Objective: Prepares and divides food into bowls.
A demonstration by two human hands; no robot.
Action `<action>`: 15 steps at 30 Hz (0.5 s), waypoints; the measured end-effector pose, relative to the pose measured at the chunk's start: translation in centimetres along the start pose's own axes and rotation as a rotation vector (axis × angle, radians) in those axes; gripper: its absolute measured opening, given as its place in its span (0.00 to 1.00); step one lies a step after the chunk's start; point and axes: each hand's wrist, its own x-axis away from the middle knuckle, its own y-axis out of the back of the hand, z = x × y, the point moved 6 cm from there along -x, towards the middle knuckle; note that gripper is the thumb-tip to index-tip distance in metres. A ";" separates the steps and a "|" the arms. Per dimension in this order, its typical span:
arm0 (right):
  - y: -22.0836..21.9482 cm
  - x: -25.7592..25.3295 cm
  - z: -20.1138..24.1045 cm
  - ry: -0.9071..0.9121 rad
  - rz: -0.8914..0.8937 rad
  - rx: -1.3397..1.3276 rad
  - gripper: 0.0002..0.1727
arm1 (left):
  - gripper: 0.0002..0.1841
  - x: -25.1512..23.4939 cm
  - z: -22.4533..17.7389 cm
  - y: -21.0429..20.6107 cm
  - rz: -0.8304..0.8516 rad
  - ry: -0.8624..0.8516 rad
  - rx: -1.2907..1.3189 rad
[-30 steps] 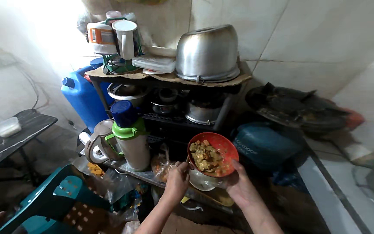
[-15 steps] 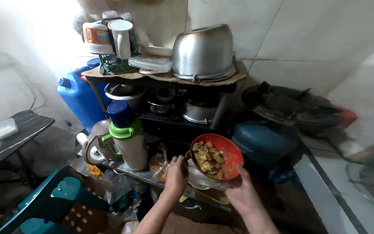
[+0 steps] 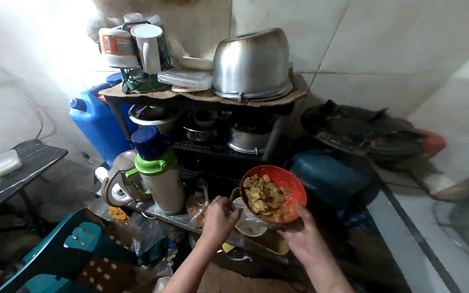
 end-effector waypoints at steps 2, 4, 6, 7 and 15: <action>-0.2 0.1 -0.2 0.008 0.026 -0.039 0.23 | 0.18 0.1 0.2 0.3 -0.082 0.002 -0.044; -0.2 0.1 -0.2 0.022 0.054 -0.075 0.22 | 0.18 0.8 0.5 0.7 -0.163 -0.001 -0.056; -0.3 0.1 0.0 0.036 0.078 -0.094 0.22 | 0.20 2.3 1.0 0.3 -0.193 -0.018 0.001; -0.4 0.1 0.0 0.039 0.084 -0.099 0.22 | 0.21 3.0 1.2 -0.4 -0.180 -0.034 0.082; -1.1 0.4 -0.1 0.029 0.057 -0.067 0.20 | 0.20 3.6 1.1 -2.7 -0.004 0.053 0.387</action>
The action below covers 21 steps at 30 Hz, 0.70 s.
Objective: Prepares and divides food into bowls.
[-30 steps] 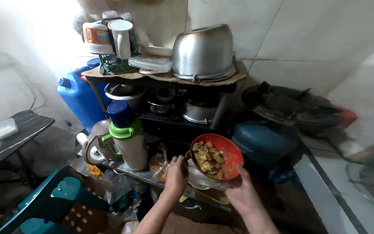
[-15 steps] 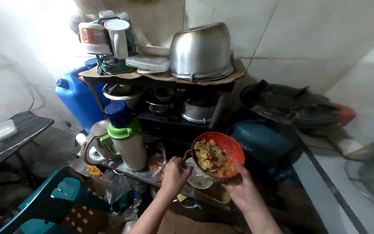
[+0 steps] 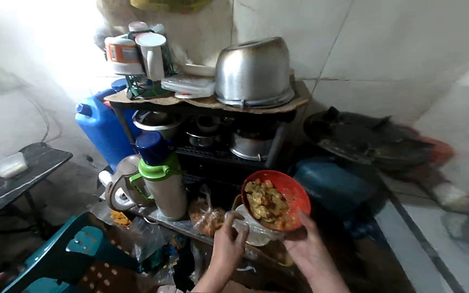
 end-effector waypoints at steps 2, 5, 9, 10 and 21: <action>-0.3 0.2 0.3 0.015 0.006 -0.001 0.19 | 0.21 0.7 -0.3 0.0 0.042 -0.012 -0.065; -0.6 0.6 0.2 0.010 0.018 -0.030 0.19 | 0.26 0.7 0.1 -0.7 0.095 -0.011 0.007; -0.6 0.6 0.0 -0.016 -0.038 -0.004 0.21 | 0.14 -2.1 0.5 0.1 -0.098 -0.008 0.172; -0.5 0.5 0.0 -0.023 -0.058 0.013 0.22 | 0.11 -2.5 0.0 0.4 -0.114 -0.016 0.203; 1.2 0.0 -0.4 -0.032 -0.115 -0.018 0.26 | 0.05 -3.1 -1.6 1.0 -0.019 -0.029 0.197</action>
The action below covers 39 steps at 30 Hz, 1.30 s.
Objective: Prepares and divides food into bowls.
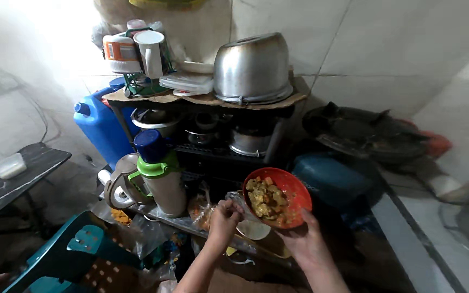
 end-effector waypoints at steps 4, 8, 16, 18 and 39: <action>-0.2 0.1 0.4 0.026 0.010 0.001 0.25 | 0.13 0.0 -0.9 0.5 0.023 0.006 -0.132; -0.9 0.3 0.7 0.023 0.017 -0.001 0.26 | 0.29 0.3 -2.8 0.2 0.072 -0.067 -0.400; -0.4 -0.3 0.8 -0.033 0.017 -0.077 0.26 | 0.41 0.0 -2.2 0.8 0.242 -0.009 -0.349; 0.0 -0.5 0.9 -0.019 0.046 -0.091 0.25 | 0.41 -0.2 -1.9 1.0 0.302 0.023 -0.328; -1.1 -3.6 1.6 -0.016 0.140 -0.014 0.24 | 0.47 -2.1 -2.6 -0.1 0.701 0.221 -0.182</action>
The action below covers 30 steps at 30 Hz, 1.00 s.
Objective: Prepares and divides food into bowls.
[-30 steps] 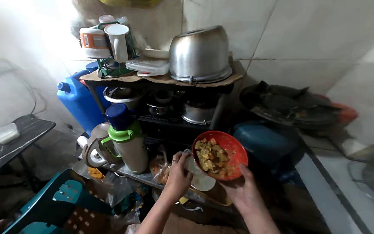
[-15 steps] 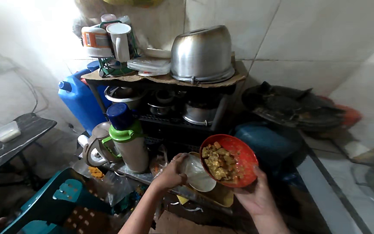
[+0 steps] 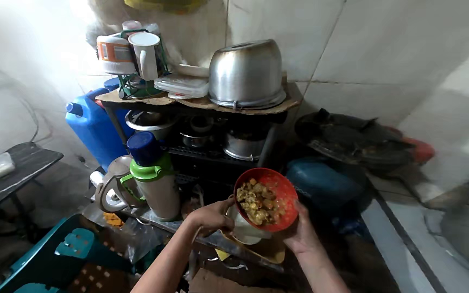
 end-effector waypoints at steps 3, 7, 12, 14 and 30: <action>-0.1 0.1 -1.1 -0.029 0.008 -0.040 0.25 | 0.46 -0.1 0.7 0.5 -0.004 -0.018 0.065; -0.5 0.4 -1.7 -0.054 0.021 -0.067 0.26 | 0.45 0.1 1.2 0.5 -0.005 -0.023 0.164; -1.0 0.4 -0.8 -0.023 0.060 0.007 0.22 | 0.40 0.5 1.3 0.6 -0.015 -0.040 0.176; -0.8 0.1 -0.4 0.006 0.086 0.051 0.22 | 0.39 0.7 1.1 0.6 -0.025 -0.038 0.144; -0.3 -1.7 1.8 0.126 0.223 0.357 0.56 | 0.25 -0.5 1.3 2.0 -0.081 -0.075 0.511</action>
